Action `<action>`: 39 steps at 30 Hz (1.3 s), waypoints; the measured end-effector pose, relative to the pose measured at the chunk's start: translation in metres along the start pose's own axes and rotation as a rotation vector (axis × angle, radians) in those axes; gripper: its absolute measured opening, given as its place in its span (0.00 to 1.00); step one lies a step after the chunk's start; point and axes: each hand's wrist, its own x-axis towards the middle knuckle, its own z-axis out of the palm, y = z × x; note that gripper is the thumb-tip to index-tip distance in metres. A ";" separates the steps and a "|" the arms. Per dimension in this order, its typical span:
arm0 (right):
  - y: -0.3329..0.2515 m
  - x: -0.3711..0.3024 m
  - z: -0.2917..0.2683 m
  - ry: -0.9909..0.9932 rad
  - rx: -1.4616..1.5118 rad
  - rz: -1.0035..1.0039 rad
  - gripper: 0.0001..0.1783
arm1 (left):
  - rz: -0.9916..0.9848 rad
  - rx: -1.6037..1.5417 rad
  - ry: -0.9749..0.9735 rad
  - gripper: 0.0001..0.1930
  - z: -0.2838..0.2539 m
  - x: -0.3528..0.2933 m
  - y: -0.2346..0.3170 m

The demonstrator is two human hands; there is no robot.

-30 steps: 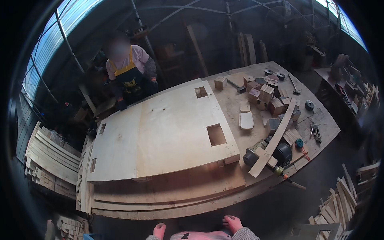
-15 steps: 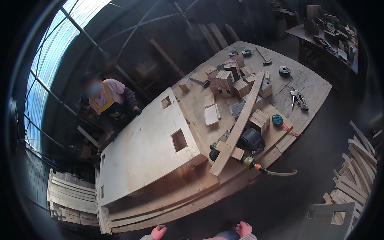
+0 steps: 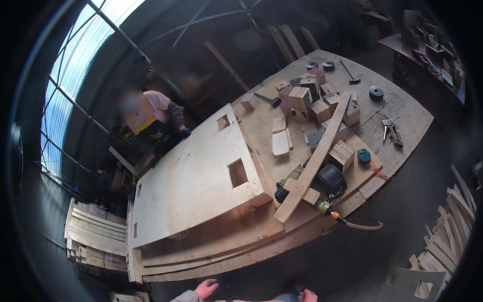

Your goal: The person positions a large plywood panel on a workbench and uses a pneumatic nail gun to attach wooden strips and small blocks to its surface. The person repeatedly aligns and fastens pieces while a coworker works nearby.

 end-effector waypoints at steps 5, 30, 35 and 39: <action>-0.032 -0.020 0.026 0.124 -0.198 -0.072 0.04 | -0.024 -0.071 0.013 0.29 -0.010 -0.007 -0.002; 0.101 -0.098 0.374 0.166 -1.158 -0.422 0.09 | -0.359 -1.497 0.398 0.13 -0.033 0.033 -0.377; 0.141 -0.140 0.459 -0.075 -1.154 -0.389 0.19 | -0.372 -1.744 0.457 0.09 -0.032 0.025 -0.405; 0.167 -0.150 0.478 -0.076 -1.103 -0.401 0.12 | -0.316 -1.803 0.473 0.10 -0.047 0.033 -0.414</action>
